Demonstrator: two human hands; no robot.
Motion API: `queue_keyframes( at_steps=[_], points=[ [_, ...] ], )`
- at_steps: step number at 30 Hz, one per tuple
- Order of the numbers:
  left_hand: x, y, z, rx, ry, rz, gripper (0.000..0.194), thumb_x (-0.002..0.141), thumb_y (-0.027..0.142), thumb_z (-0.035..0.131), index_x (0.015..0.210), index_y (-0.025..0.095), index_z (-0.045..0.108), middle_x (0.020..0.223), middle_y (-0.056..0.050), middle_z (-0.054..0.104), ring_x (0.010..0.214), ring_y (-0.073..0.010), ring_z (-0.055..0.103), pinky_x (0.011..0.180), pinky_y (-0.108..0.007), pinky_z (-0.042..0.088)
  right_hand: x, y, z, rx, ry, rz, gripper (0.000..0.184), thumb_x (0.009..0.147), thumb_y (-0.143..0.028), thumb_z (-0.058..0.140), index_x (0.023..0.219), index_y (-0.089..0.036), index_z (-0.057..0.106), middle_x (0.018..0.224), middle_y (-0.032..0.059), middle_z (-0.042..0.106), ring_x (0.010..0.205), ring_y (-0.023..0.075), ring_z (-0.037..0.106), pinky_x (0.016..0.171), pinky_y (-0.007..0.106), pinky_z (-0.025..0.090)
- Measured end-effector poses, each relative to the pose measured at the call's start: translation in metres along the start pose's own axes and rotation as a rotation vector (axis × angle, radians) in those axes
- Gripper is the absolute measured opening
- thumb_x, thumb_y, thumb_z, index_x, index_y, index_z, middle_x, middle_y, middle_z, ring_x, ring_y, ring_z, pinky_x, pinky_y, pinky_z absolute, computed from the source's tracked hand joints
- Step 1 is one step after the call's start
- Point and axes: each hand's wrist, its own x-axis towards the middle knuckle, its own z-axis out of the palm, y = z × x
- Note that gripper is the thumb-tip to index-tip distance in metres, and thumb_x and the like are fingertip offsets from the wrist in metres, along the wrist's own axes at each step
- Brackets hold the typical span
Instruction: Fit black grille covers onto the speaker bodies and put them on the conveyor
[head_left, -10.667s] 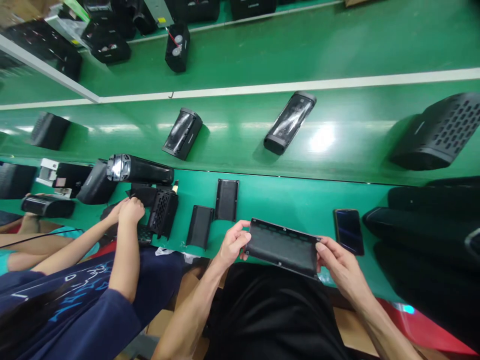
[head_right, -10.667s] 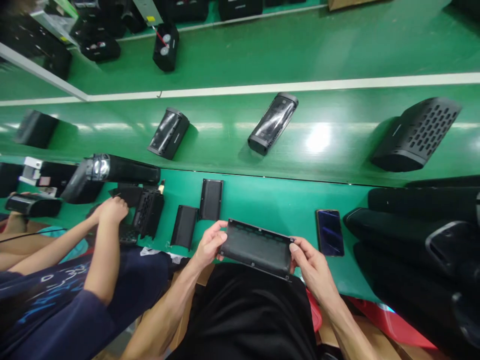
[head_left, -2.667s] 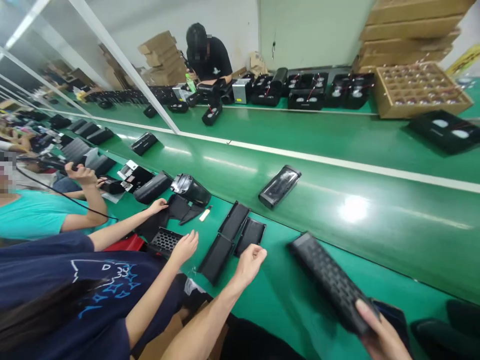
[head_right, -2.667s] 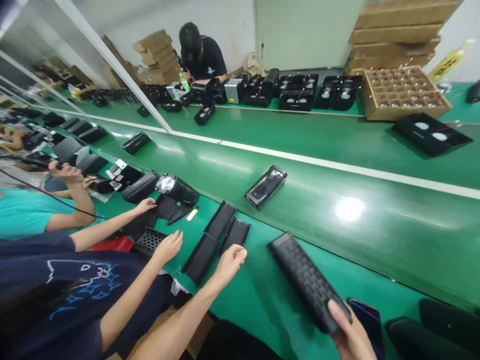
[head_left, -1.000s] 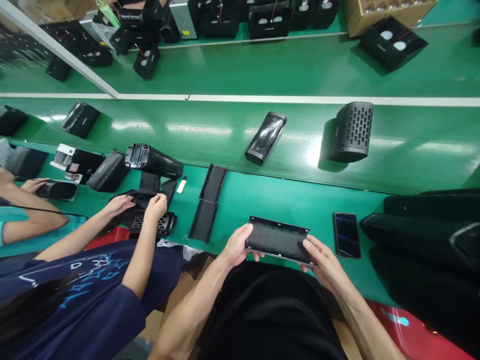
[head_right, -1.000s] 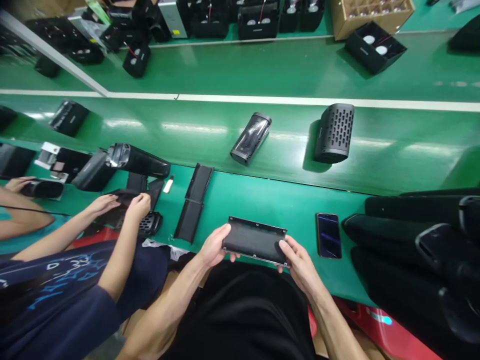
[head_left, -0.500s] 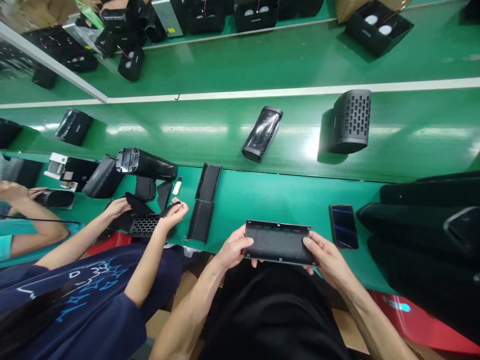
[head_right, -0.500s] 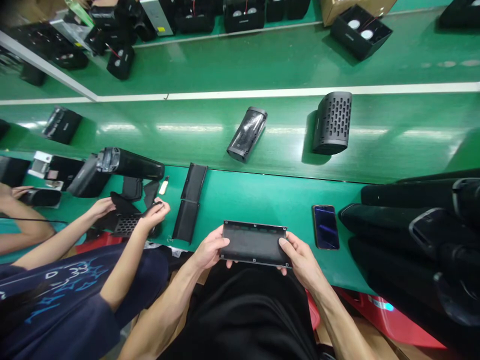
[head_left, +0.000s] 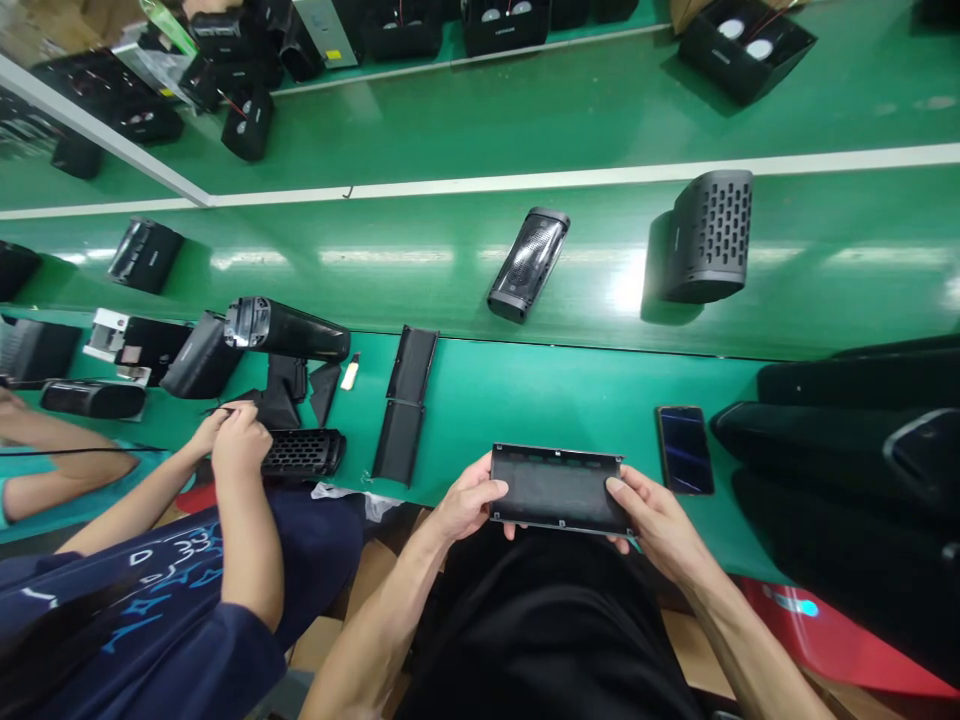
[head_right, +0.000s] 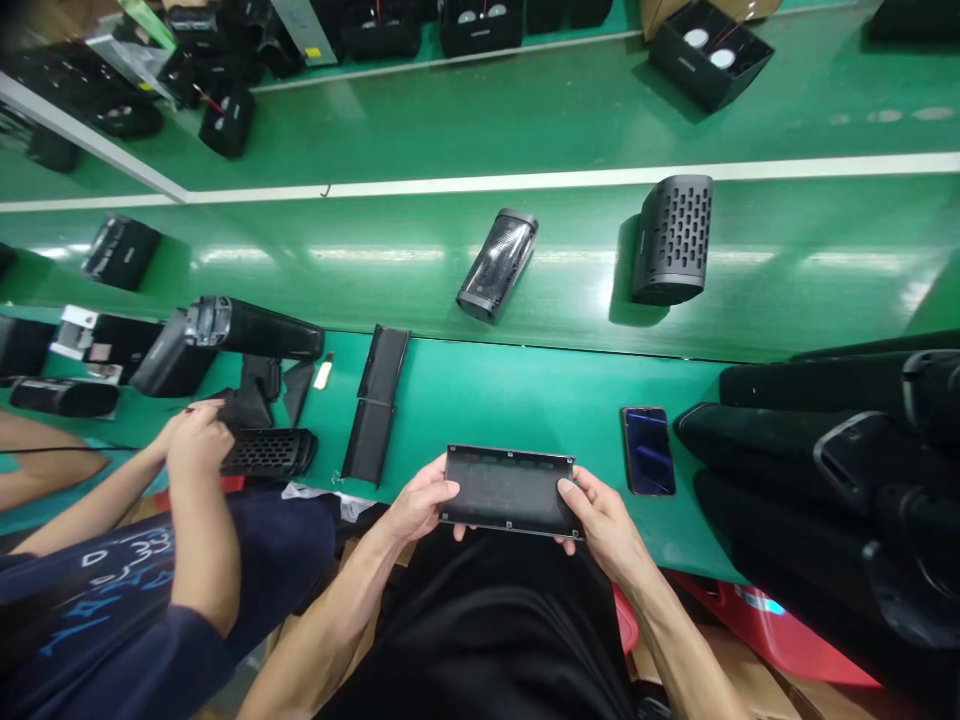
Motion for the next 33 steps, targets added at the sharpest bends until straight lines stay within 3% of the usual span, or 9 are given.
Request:
queue_keyframes(
  at_steps=[13,24,30,33],
  points=[
    [0.002,0.0,0.003,0.048,-0.005,-0.008,0.044,0.084,0.028,0.072,0.123,0.014,0.055,0.082,-0.004,0.071,0.055,-0.017,0.07,0.044,-0.021,0.053,0.003,-0.008,0.001,-0.051,0.008,0.03,0.044,0.086,-0.063,0.076,0.088,-0.022,0.059,0.051,-0.0047,0.06,0.036,0.0106,0.051,0.035,0.019,0.04],
    [0.0,0.001,0.003,0.071,-0.032,0.023,0.05,0.081,0.032,0.079,0.121,0.014,0.057,0.084,-0.001,0.068,0.05,-0.014,0.068,0.046,-0.021,0.051,-0.004,-0.001,-0.011,-0.049,-0.041,-0.024,0.033,0.094,-0.051,0.075,0.104,-0.023,0.058,0.061,-0.0063,0.061,0.044,0.01,0.054,0.042,0.019,0.045],
    [0.0,0.001,0.003,0.061,-0.011,0.022,0.049,0.08,0.03,0.08,0.121,0.014,0.059,0.084,-0.002,0.069,0.051,-0.0145,0.068,0.046,-0.022,0.053,-0.005,-0.01,-0.004,-0.049,-0.003,-0.018,0.039,0.088,-0.054,0.079,0.102,-0.023,0.061,0.062,-0.0054,0.061,0.045,0.0111,0.054,0.04,0.02,0.045],
    [0.003,-0.002,0.001,0.002,-0.018,0.026,0.052,0.084,0.038,0.077,0.126,0.015,0.057,0.087,-0.005,0.072,0.051,-0.0159,0.069,0.045,-0.022,0.052,-0.004,-0.016,0.003,-0.017,0.017,0.014,0.044,0.083,-0.059,0.082,0.101,-0.023,0.064,0.062,-0.0039,0.062,0.043,0.0116,0.052,0.038,0.022,0.043]
  ],
)
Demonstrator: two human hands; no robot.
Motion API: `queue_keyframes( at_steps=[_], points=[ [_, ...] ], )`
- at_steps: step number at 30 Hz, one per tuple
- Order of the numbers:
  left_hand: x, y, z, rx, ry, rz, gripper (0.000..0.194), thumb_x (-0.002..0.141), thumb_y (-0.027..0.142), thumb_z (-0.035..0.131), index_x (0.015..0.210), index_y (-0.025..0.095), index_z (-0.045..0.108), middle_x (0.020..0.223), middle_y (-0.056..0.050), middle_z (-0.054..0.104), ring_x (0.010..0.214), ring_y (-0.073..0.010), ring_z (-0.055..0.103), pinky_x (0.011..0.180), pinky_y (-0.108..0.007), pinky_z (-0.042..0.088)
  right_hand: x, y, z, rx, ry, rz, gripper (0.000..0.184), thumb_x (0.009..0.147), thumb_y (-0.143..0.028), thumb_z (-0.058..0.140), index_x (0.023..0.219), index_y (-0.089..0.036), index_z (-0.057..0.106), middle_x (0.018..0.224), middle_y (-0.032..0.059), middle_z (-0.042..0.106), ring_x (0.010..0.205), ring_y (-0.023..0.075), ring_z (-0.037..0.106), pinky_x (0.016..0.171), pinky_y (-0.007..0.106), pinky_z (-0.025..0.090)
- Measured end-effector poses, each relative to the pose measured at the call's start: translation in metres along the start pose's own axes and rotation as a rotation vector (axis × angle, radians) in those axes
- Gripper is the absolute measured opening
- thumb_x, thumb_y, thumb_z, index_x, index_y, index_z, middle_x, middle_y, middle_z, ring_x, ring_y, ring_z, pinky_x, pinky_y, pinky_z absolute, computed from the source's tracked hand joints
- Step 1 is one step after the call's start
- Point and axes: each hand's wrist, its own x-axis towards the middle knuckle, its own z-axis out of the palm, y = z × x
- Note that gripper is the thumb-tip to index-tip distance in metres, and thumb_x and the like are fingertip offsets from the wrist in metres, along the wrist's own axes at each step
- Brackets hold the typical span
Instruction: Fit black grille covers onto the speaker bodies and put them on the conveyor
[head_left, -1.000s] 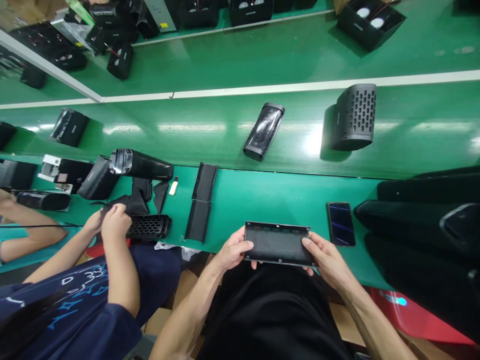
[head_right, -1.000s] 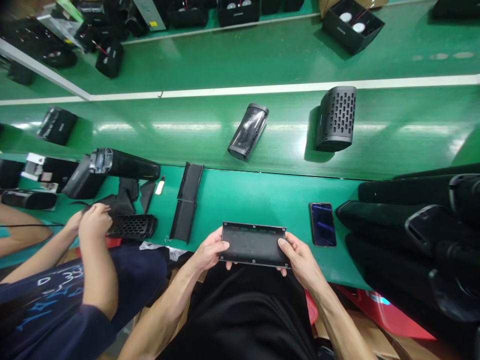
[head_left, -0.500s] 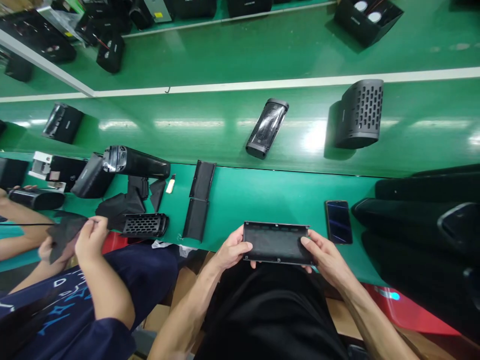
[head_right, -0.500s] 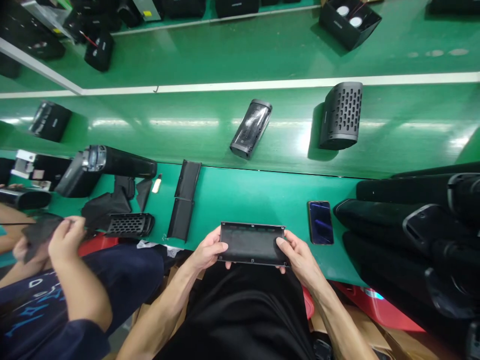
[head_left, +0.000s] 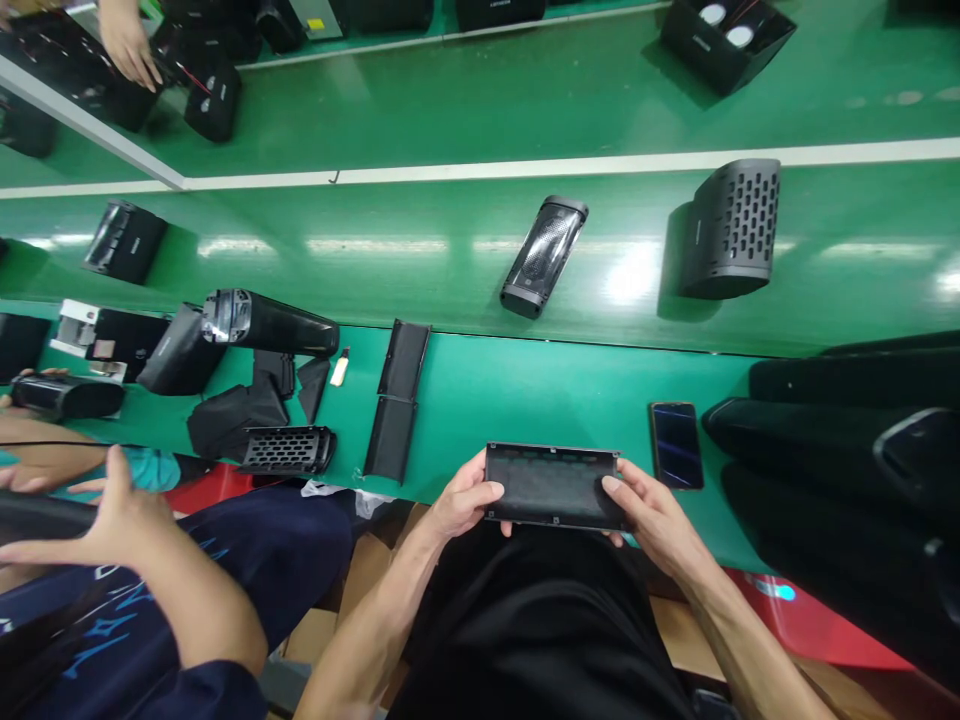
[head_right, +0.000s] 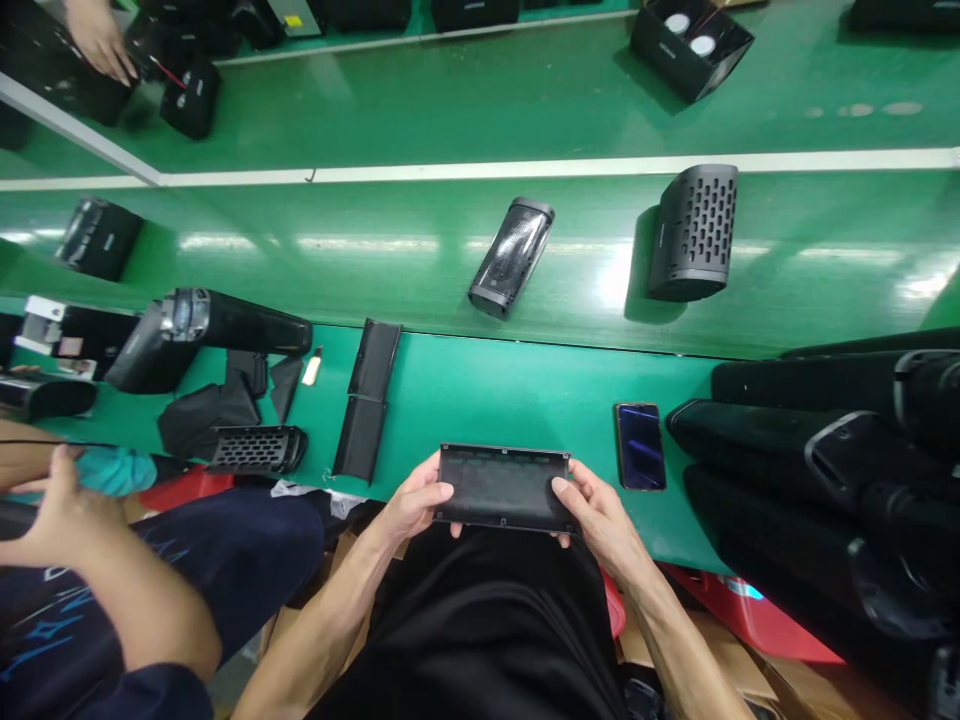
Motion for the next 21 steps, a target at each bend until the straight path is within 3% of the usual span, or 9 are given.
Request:
queue_keyframes(
  at_steps=[6,10,14,18,21],
  points=[
    [0.005,-0.009,-0.006,-0.153,-0.044,0.067,0.062,0.096,0.068,0.055,0.132,0.018,0.058,0.095,-0.01,0.076,0.069,-0.0236,0.075,0.052,-0.028,0.056,0.004,-0.007,0.007,0.115,0.095,0.073,0.048,0.076,-0.065,0.084,0.092,-0.022,0.069,0.056,-0.0017,0.059,0.044,0.0145,0.053,0.037,0.025,0.044],
    [0.008,-0.013,-0.005,-0.228,-0.033,0.153,0.091,0.078,0.087,0.065,0.142,0.023,0.056,0.108,-0.012,0.075,0.083,-0.0261,0.074,0.066,-0.035,0.058,0.013,-0.008,0.012,0.165,0.11,0.035,0.044,0.076,-0.062,0.085,0.087,-0.021,0.072,0.057,-0.0015,0.059,0.044,0.0142,0.052,0.036,0.026,0.044],
    [0.021,-0.019,0.002,-0.151,-0.013,0.235,0.1,0.058,0.068,0.094,0.141,0.023,0.061,0.13,-0.016,0.07,0.109,-0.0335,0.07,0.087,-0.046,0.057,0.021,-0.002,0.026,0.222,0.121,-0.017,0.04,0.082,-0.059,0.083,0.087,-0.021,0.073,0.056,-0.002,0.057,0.043,0.0134,0.051,0.036,0.025,0.043],
    [0.037,-0.015,0.003,-0.118,0.077,0.299,0.082,0.063,0.054,0.095,0.135,0.025,0.068,0.125,-0.012,0.075,0.125,-0.0356,0.064,0.107,-0.051,0.05,0.041,0.001,0.031,0.223,0.055,-0.015,0.042,0.087,-0.061,0.076,0.098,-0.02,0.073,0.058,-0.0002,0.061,0.045,0.0161,0.056,0.038,0.026,0.045],
    [0.043,-0.005,-0.009,-0.185,0.142,0.36,0.08,0.066,0.053,0.094,0.138,0.03,0.067,0.116,-0.009,0.079,0.127,-0.0347,0.065,0.109,-0.051,0.05,0.087,-0.026,0.02,0.146,0.107,-0.083,0.05,0.083,-0.066,0.078,0.1,-0.02,0.072,0.077,0.0058,0.074,0.061,0.0204,0.069,0.051,0.031,0.058]
  ],
)
